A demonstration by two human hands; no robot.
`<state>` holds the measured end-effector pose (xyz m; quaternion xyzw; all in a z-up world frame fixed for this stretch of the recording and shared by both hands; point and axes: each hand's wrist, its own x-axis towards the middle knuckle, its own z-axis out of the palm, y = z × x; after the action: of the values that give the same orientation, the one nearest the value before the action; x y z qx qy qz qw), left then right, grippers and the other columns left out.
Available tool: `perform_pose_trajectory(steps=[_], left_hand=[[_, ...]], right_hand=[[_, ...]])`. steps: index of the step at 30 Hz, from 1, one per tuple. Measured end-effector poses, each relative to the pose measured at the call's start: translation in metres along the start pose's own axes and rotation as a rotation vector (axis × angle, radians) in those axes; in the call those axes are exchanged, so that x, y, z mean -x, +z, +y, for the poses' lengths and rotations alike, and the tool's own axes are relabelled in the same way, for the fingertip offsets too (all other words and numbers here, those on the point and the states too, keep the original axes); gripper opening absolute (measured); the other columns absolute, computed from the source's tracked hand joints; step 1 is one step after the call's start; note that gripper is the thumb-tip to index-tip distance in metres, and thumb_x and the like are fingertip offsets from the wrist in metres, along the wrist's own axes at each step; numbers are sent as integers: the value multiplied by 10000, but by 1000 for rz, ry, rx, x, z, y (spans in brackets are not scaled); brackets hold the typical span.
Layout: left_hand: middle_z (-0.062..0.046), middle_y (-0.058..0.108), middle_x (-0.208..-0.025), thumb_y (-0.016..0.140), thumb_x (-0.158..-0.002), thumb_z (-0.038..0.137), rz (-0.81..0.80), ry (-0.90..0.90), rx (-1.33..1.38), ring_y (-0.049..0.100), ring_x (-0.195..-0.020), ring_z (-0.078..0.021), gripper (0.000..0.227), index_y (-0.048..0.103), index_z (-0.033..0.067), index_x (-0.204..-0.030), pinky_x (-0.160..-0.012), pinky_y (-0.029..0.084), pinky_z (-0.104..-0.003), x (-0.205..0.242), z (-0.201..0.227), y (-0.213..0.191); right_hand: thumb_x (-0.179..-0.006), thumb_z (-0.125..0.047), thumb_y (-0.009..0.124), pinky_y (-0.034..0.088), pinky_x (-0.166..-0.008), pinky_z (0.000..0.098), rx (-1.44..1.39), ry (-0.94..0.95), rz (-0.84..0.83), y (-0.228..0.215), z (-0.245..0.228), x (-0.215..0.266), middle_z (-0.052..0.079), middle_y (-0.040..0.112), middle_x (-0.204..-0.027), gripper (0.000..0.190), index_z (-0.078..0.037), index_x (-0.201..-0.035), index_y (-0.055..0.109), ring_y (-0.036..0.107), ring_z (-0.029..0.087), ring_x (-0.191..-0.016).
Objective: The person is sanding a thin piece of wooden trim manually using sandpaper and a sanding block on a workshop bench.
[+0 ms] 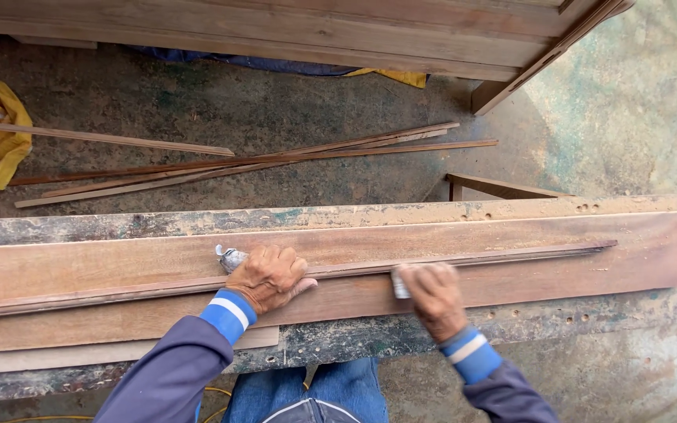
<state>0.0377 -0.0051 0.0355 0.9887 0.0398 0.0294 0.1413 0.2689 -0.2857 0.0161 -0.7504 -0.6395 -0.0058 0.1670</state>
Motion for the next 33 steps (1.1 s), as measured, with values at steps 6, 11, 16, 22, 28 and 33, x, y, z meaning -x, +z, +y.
perform_pose_trajectory(steps=[6, 11, 16, 22, 28, 33], left_hand=[[-93, 566, -778, 643, -897, 543, -1, 8, -6, 610, -731, -286, 431, 608, 125, -796, -653, 498, -413, 0, -1, 0], [-107, 580, -764, 641, -888, 547, -43, 28, 9, 613, -700, -291, 447, 605, 112, -790, -622, 499, -420, 0, -5, -5], [-117, 594, -766, 628, -907, 546, -89, 117, 36, 621, -676, -287, 461, 606, 94, -819, -600, 502, -414, -3, -6, -10], [-113, 595, -755, 630, -886, 479, -121, 172, -23, 621, -677, -285, 434, 604, 76, -1044, -584, 505, -409, 3, -2, -5], [-71, 578, -713, 666, -869, 444, -171, 236, -87, 598, -644, -241, 406, 632, 85, -1054, -524, 480, -395, 2, -8, -3], [-71, 585, -745, 736, -766, 499, -173, 140, -42, 607, -624, -250, 465, 666, 93, -981, -531, 513, -397, 2, -11, 6]], right_hand=[[-844, -118, 649, 512, -977, 467, -170, -183, 5, -3, -105, -84, 79, 626, -1100, 521, -4, -1348, 582, 611, 231, -1070], [-895, -46, 656, 504, -913, 440, 30, 11, 82, 12, 8, 9, 62, 626, -1004, 429, -90, -1321, 652, 589, 231, -959], [-822, 68, 538, 524, -966, 412, 111, 608, 206, -56, 42, 57, 130, 638, -1063, 506, -97, -1263, 726, 600, 312, -1046], [-1031, -43, 628, 514, -985, 410, -36, 975, 574, -50, 46, 61, 132, 674, -1159, 170, -27, -1188, 691, 638, 298, -1098], [-978, -141, 720, 562, -716, 331, -387, 1538, 873, -27, 55, 52, 72, 741, -926, 146, -7, -1023, 685, 664, 183, -784], [-927, -233, 711, 604, -612, 330, -538, 1654, 760, -20, 58, 20, 86, 741, -879, 160, -111, -876, 622, 718, 170, -734]])
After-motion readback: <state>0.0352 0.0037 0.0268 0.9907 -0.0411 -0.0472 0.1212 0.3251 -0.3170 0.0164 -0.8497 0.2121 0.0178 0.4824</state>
